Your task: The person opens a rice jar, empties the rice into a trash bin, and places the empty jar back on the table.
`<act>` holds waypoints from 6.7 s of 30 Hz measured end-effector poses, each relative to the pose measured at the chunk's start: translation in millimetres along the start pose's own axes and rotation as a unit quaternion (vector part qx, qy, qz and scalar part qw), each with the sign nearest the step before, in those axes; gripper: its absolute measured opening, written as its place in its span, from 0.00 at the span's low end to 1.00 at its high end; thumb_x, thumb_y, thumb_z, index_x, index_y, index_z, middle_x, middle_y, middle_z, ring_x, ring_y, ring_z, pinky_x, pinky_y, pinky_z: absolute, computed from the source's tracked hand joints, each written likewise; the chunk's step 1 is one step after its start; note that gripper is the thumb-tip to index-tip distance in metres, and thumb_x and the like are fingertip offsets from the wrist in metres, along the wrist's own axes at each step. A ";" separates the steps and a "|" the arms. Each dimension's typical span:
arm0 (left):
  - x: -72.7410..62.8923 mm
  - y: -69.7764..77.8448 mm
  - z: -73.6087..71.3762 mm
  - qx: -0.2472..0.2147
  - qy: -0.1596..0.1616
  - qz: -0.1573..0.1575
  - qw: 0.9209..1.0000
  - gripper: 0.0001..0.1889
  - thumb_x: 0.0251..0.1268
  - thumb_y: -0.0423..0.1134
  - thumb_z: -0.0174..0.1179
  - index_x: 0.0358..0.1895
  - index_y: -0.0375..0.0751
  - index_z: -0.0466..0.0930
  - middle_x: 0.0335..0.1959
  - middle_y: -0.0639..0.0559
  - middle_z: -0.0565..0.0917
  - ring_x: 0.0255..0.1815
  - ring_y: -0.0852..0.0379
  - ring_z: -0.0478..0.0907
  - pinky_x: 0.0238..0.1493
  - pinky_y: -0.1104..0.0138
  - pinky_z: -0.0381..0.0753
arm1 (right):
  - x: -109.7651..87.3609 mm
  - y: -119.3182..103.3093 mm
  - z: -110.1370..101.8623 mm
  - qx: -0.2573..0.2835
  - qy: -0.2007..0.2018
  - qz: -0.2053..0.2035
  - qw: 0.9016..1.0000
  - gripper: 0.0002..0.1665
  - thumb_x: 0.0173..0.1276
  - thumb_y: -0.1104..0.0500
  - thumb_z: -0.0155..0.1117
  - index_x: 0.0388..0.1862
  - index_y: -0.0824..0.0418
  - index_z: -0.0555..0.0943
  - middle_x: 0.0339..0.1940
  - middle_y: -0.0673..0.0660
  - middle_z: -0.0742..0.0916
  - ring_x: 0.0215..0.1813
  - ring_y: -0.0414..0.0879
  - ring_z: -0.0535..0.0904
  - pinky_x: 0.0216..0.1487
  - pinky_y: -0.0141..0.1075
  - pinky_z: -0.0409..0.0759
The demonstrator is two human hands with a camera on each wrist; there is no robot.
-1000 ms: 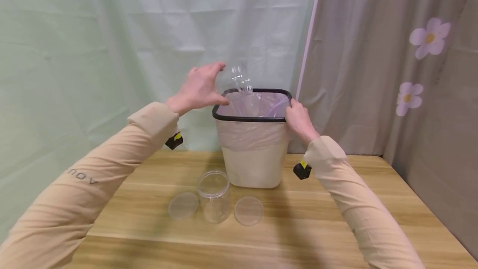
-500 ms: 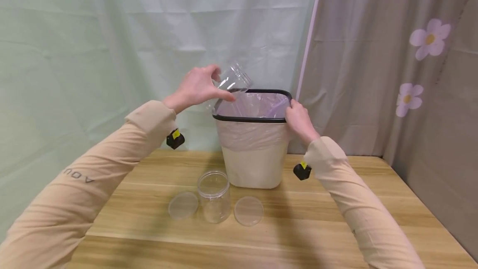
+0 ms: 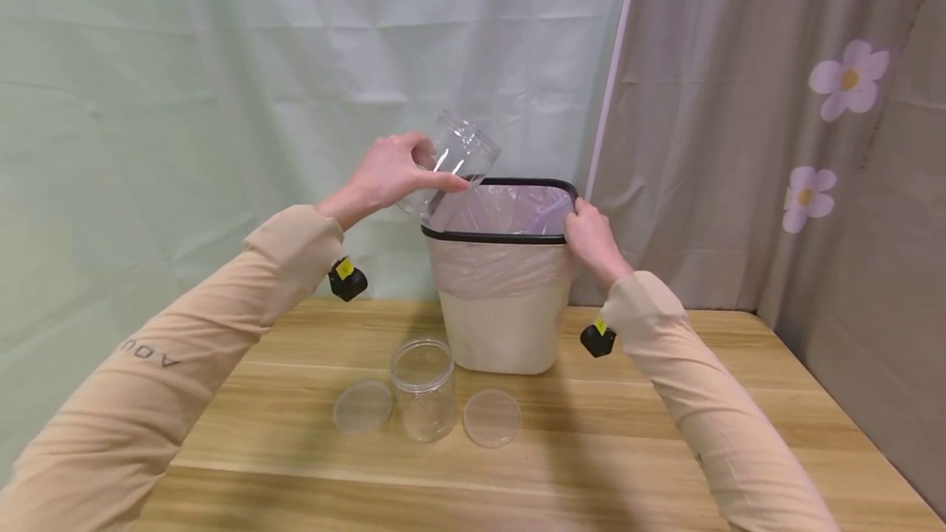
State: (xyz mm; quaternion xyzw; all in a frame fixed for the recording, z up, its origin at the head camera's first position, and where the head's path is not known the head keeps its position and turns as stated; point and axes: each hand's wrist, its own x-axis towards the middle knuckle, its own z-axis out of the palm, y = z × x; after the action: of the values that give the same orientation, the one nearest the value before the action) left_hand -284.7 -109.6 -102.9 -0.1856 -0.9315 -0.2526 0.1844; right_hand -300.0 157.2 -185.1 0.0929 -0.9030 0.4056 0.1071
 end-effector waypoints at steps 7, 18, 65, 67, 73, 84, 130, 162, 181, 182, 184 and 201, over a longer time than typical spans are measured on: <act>-4.4 2.1 4.9 -0.063 0.028 0.008 0.998 0.36 0.29 0.72 0.63 0.34 0.46 0.71 0.29 0.56 0.76 0.31 0.59 0.69 0.31 0.66 0.67 | 1.1 1.4 -0.8 -0.005 0.003 -0.001 1.000 0.30 0.70 0.61 0.31 0.68 0.70 0.46 0.68 0.67 0.54 0.67 0.58 0.46 0.63 0.48 0.46; -17.9 3.4 14.2 -0.191 0.044 0.041 0.980 0.36 0.35 0.67 0.65 0.43 0.42 0.72 0.34 0.59 0.80 0.37 0.63 0.75 0.37 0.67 0.72 | 2.3 5.0 -1.8 -0.005 0.000 -0.003 1.000 0.30 0.70 0.61 0.31 0.69 0.69 0.46 0.68 0.67 0.54 0.67 0.58 0.46 0.63 0.49 0.47; -96.6 16.1 74.3 -0.365 0.018 0.093 0.926 0.33 0.42 0.40 0.72 0.53 0.40 0.66 0.46 0.50 0.77 0.46 0.56 0.74 0.45 0.63 0.73 | -0.1 9.5 -10.8 -0.041 0.010 -0.002 0.999 0.30 0.70 0.60 0.32 0.69 0.68 0.50 0.66 0.68 0.58 0.66 0.61 0.50 0.61 0.51 0.50; -96.8 14.4 82.0 -0.375 0.012 0.093 0.922 0.33 0.41 0.40 0.73 0.53 0.41 0.66 0.45 0.50 0.77 0.45 0.57 0.75 0.44 0.64 0.73 | -0.7 9.6 -10.4 -0.039 0.008 -0.003 0.999 0.30 0.70 0.60 0.32 0.69 0.68 0.50 0.67 0.68 0.58 0.66 0.61 0.50 0.62 0.51 0.50; -101.1 16.7 96.0 -0.375 0.002 0.089 0.923 0.35 0.37 0.40 0.75 0.52 0.42 0.66 0.45 0.51 0.76 0.46 0.57 0.74 0.46 0.64 0.72 | -0.1 10.7 -10.1 -0.030 0.006 -0.002 1.000 0.30 0.70 0.60 0.31 0.69 0.68 0.48 0.67 0.67 0.56 0.67 0.60 0.49 0.62 0.50 0.49; -110.1 18.8 125.8 -0.334 -0.008 0.077 0.939 0.38 0.34 0.43 0.76 0.52 0.42 0.64 0.44 0.54 0.75 0.46 0.59 0.70 0.48 0.63 0.68 | 3.8 11.7 -9.7 -0.047 0.002 -0.007 0.999 0.31 0.69 0.59 0.34 0.69 0.69 0.49 0.67 0.67 0.57 0.67 0.60 0.49 0.63 0.49 0.48; -128.9 16.3 236.2 -0.333 -0.072 -0.043 0.939 0.48 0.31 0.50 0.76 0.58 0.40 0.57 0.50 0.52 0.72 0.53 0.56 0.68 0.53 0.62 0.65 | 3.7 9.8 -6.9 -0.045 -0.012 -0.030 0.998 0.31 0.71 0.57 0.32 0.68 0.71 0.50 0.68 0.66 0.56 0.67 0.60 0.48 0.64 0.46 0.46; -127.9 19.3 279.4 -0.253 -0.131 -0.042 0.958 0.42 0.32 0.51 0.75 0.50 0.40 0.59 0.39 0.47 0.73 0.40 0.55 0.72 0.42 0.66 0.71 | 3.4 10.6 -5.0 -0.037 -0.006 -0.025 0.999 0.31 0.69 0.59 0.31 0.69 0.70 0.49 0.68 0.65 0.56 0.68 0.58 0.47 0.64 0.45 0.46; -134.3 13.8 280.8 -0.288 -0.146 -0.009 0.946 0.53 0.30 0.49 0.77 0.62 0.38 0.54 0.53 0.49 0.68 0.56 0.57 0.64 0.56 0.67 0.60 | 5.5 9.8 -4.3 -0.030 -0.001 -0.026 0.999 0.31 0.68 0.59 0.31 0.68 0.69 0.50 0.69 0.63 0.55 0.68 0.57 0.47 0.64 0.44 0.46; -134.7 13.2 280.6 -0.289 -0.145 -0.004 0.946 0.52 0.29 0.49 0.77 0.61 0.38 0.55 0.52 0.50 0.68 0.55 0.58 0.64 0.56 0.67 0.61 | 5.7 10.1 -4.5 -0.030 -0.002 -0.027 0.999 0.31 0.68 0.59 0.31 0.69 0.69 0.50 0.69 0.63 0.55 0.68 0.57 0.47 0.64 0.44 0.46; -135.5 12.2 280.1 -0.293 -0.143 -0.002 0.945 0.50 0.28 0.48 0.77 0.59 0.40 0.57 0.50 0.52 0.68 0.53 0.59 0.65 0.55 0.68 0.61 | 6.0 10.3 -4.6 -0.028 -0.003 -0.028 0.999 0.31 0.68 0.59 0.31 0.69 0.69 0.49 0.69 0.63 0.55 0.68 0.57 0.47 0.64 0.44 0.45; -142.1 8.5 278.1 -0.273 -0.165 -0.027 0.947 0.57 0.27 0.51 0.77 0.65 0.36 0.52 0.59 0.44 0.65 0.60 0.53 0.61 0.58 0.62 0.59 | 4.8 11.8 -6.2 -0.030 -0.005 -0.028 0.999 0.31 0.68 0.59 0.31 0.69 0.69 0.49 0.68 0.64 0.55 0.68 0.58 0.47 0.64 0.45 0.46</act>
State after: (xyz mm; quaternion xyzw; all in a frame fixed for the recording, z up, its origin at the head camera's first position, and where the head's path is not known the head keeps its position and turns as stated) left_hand -227.8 11.2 -385.3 -0.2431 -0.8491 -0.4675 -0.0365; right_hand -306.9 169.2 -188.2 0.1174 -0.9122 0.3748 0.1167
